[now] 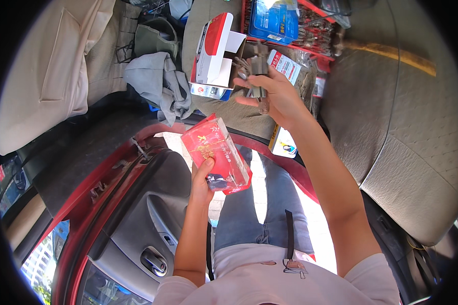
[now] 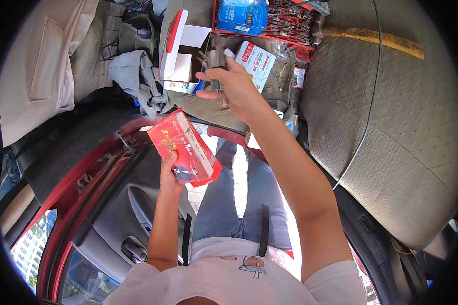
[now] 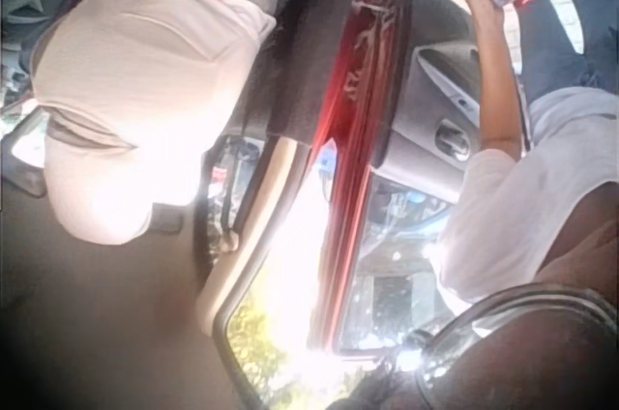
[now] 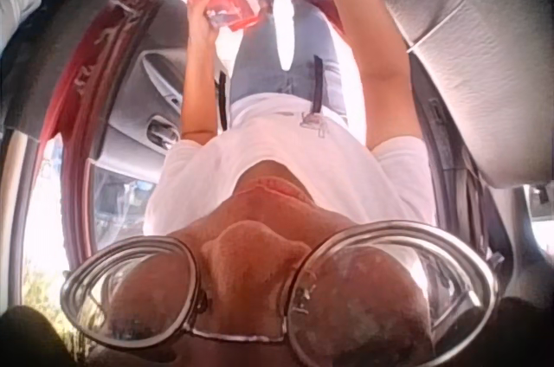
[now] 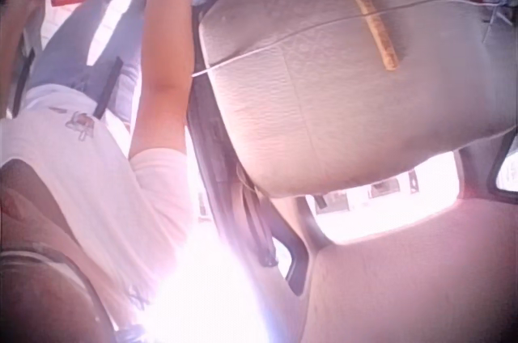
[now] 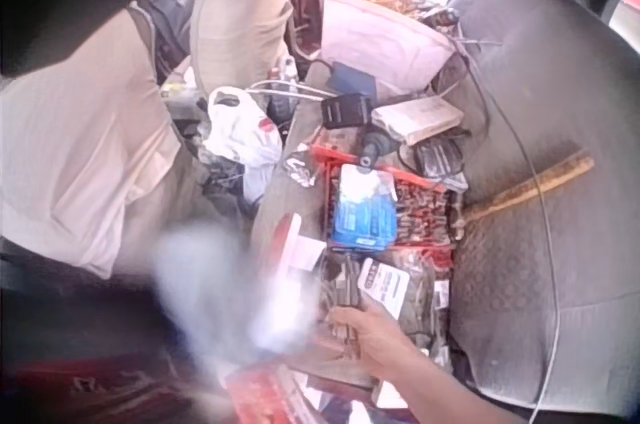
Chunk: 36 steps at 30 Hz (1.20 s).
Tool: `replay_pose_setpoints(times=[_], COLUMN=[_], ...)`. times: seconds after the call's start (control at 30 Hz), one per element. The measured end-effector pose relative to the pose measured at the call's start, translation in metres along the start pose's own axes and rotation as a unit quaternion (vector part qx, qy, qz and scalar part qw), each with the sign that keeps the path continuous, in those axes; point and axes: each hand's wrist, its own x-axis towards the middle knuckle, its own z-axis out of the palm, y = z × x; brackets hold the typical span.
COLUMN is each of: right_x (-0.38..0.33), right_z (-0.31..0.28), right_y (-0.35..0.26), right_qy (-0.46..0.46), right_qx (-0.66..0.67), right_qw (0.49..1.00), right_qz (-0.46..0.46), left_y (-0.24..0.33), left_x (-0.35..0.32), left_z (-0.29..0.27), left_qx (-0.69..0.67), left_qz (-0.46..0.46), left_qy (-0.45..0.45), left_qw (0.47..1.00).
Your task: The person opens the trunk of a red car and sorts through various items including boxes, a yellow rope, and a gray cloth. They move items around, pick up and place down boxes, and handle a coiled rope and cloth before closing the trunk.
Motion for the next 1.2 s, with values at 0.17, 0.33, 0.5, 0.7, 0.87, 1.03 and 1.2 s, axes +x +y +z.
replay_pose_setpoints(times=[0.17, 0.33, 0.5, 0.7, 0.87, 1.03, 1.2], right_x=[0.018, 0.031, 0.031, 0.037, 0.053, 0.052, 0.060], right_z=[0.021, 0.034, 0.027, 0.012, -0.020, 0.000, -0.014], right_y=[-0.013, -0.011, 0.008, 0.005, 0.023, 0.030, 0.014], right_qy=[-0.045, -0.017, -0.057, 0.055, 0.065, 0.087, 0.205], right_qx=[-0.275, -0.317, -0.444, -0.395, -0.360, -0.439, -0.492], right_qw=[0.960, 0.948, 0.852, 0.883, 0.861, 0.812, 0.761], right_qz=[0.027, -0.036, -0.271, -0.246, -0.354, -0.374, -0.370], left_y=[0.007, 0.019, 0.029, 0.023, 0.014, 0.006, 0.012], left_x=[0.007, 0.027, 0.041, 0.050, 0.061, 0.064, 0.062], left_z=[-0.005, -0.001, 0.018, 0.017, 0.025, 0.037, 0.040], left_qx=[-0.001, 0.014, 0.018, 0.014, 0.051, 0.067, 0.071], left_qz=[0.011, 0.034, 0.030, 0.031, 0.036, 0.034, 0.020], left_qy=[-0.005, -0.008, -0.027, -0.016, -0.020, 0.002, -0.010], left_qw=[1.000, 0.999, 0.999, 0.999, 0.998, 0.997, 0.997])
